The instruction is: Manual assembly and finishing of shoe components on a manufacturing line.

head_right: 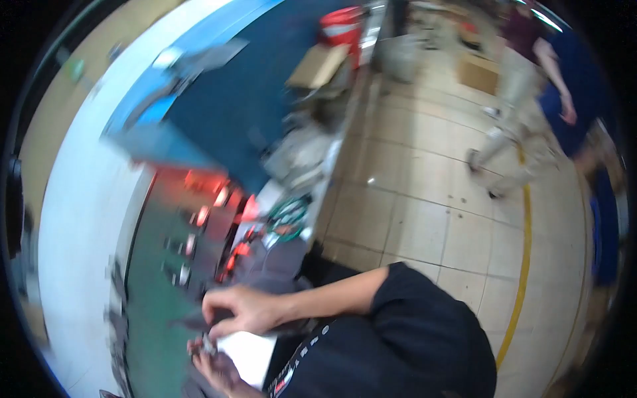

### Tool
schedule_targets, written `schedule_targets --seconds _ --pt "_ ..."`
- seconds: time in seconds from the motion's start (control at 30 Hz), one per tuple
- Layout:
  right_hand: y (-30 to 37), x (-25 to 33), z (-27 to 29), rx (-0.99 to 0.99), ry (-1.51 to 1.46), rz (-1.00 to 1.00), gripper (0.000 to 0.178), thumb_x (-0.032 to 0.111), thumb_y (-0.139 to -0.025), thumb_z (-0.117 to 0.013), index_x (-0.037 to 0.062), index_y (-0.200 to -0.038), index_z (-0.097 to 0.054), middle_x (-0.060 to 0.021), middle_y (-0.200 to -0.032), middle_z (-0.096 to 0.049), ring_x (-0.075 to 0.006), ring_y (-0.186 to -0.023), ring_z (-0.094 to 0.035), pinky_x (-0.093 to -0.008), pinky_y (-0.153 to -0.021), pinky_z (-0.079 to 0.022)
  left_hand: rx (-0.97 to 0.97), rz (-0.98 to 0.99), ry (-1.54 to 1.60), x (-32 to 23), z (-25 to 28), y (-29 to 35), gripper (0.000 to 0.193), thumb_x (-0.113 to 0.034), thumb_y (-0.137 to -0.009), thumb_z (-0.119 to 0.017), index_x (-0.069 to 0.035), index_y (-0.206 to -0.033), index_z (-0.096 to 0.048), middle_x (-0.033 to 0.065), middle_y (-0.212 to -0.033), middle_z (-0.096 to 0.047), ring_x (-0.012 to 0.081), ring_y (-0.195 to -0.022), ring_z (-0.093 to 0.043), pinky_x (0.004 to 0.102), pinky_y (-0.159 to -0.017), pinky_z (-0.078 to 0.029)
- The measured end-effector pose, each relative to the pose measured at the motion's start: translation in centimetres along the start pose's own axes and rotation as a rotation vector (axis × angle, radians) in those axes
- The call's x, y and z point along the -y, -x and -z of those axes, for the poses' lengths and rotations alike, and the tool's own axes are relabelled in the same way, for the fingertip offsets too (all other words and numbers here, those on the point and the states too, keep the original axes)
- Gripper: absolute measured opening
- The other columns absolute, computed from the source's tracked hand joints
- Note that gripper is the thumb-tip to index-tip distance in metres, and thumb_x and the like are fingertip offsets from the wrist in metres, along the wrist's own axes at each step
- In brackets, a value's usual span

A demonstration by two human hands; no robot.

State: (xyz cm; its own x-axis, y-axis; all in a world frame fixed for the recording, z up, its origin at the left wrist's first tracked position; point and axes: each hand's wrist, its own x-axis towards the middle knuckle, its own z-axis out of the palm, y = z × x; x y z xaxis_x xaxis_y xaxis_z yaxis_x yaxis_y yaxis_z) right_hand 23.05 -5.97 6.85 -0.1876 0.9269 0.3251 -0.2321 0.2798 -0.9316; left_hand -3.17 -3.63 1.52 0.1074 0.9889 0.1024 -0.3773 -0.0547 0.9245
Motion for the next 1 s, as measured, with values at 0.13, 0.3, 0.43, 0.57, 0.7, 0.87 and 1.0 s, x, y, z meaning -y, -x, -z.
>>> schedule_targets --seconds 0.13,0.3,0.43,0.57,0.7,0.87,1.0 --pt "1.6 -0.1 0.6 -0.001 0.232 -0.12 0.062 0.006 -0.074 -0.072 0.0043 -0.132 -0.049 -0.015 -0.123 -0.059 -0.0226 -0.106 -0.061 -0.0328 -0.091 -0.048 -0.048 0.284 0.228 1.3 -2.9 1.6 0.038 0.011 -0.075 -0.056 0.001 -0.112 -0.055 0.0124 -0.094 -0.062 0.009 -0.062 -0.054 0.0208 -0.052 -0.047" --pt "1.3 -1.4 -0.7 0.033 0.455 -0.024 0.049 0.001 -0.07 -0.07 0.0006 -0.118 -0.06 -0.0135 -0.093 -0.065 -0.025 -0.083 -0.062 -0.0318 -0.078 -0.047 -0.068 0.23 0.225 2.2 -1.9 1.8 0.035 0.01 -0.072 -0.069 0.004 -0.106 -0.062 0.0147 -0.105 -0.064 0.02 -0.091 -0.063 0.0303 -0.079 -0.054" --pt "1.5 -2.2 -2.6 0.104 0.435 0.0 0.045 0.001 -0.07 -0.069 0.0012 -0.115 -0.063 -0.0135 -0.093 -0.066 -0.0245 -0.082 -0.061 -0.0316 -0.077 -0.046 0.008 0.148 0.237 1.3 -0.5 3.0 0.035 0.009 -0.073 -0.068 0.001 -0.107 -0.064 0.0151 -0.108 -0.064 0.0187 -0.099 -0.061 0.0306 -0.086 -0.052" --pt "1.7 -3.0 -3.2 0.154 0.46 0.043 0.045 0.003 -0.069 -0.07 0.0015 -0.114 -0.064 -0.0127 -0.094 -0.067 -0.0237 -0.081 -0.061 -0.0312 -0.076 -0.045 0.051 0.114 0.237 1.3 -0.3 3.3 0.034 0.01 -0.072 -0.067 0.001 -0.105 -0.064 0.0168 -0.109 -0.064 0.0198 -0.1 -0.061 0.0303 -0.086 -0.052" --pt "1.6 -3.7 -3.4 0.152 0.463 0.026 0.045 0.004 -0.069 -0.07 0.0016 -0.114 -0.064 -0.0127 -0.095 -0.067 -0.0236 -0.08 -0.061 -0.0307 -0.075 -0.045 0.035 0.128 0.268 1.4 0.0 3.2 0.033 0.01 -0.073 -0.066 0.001 -0.104 -0.064 0.017 -0.109 -0.064 0.0195 -0.099 -0.062 0.0293 -0.084 -0.053" --pt "1.6 -3.9 -3.4 0.158 0.444 -0.003 0.045 0.003 -0.069 -0.07 0.0015 -0.114 -0.064 -0.0128 -0.096 -0.067 -0.0235 -0.08 -0.06 -0.0302 -0.075 -0.045 0.017 0.17 0.273 1.5 0.1 3.2 0.032 0.011 -0.073 -0.065 0.001 -0.104 -0.065 0.0165 -0.108 -0.064 0.0183 -0.097 -0.063 0.0285 -0.083 -0.053" --pt "1.5 -4.0 -3.4 0.151 0.427 -0.014 0.045 0.002 -0.069 -0.07 0.0017 -0.114 -0.064 -0.0128 -0.096 -0.067 -0.0236 -0.081 -0.06 -0.0302 -0.076 -0.045 0.015 0.164 0.265 1.6 0.0 3.0 0.032 0.011 -0.072 -0.065 0.002 -0.103 -0.066 0.0157 -0.107 -0.065 0.0178 -0.097 -0.062 0.0286 -0.084 -0.052"
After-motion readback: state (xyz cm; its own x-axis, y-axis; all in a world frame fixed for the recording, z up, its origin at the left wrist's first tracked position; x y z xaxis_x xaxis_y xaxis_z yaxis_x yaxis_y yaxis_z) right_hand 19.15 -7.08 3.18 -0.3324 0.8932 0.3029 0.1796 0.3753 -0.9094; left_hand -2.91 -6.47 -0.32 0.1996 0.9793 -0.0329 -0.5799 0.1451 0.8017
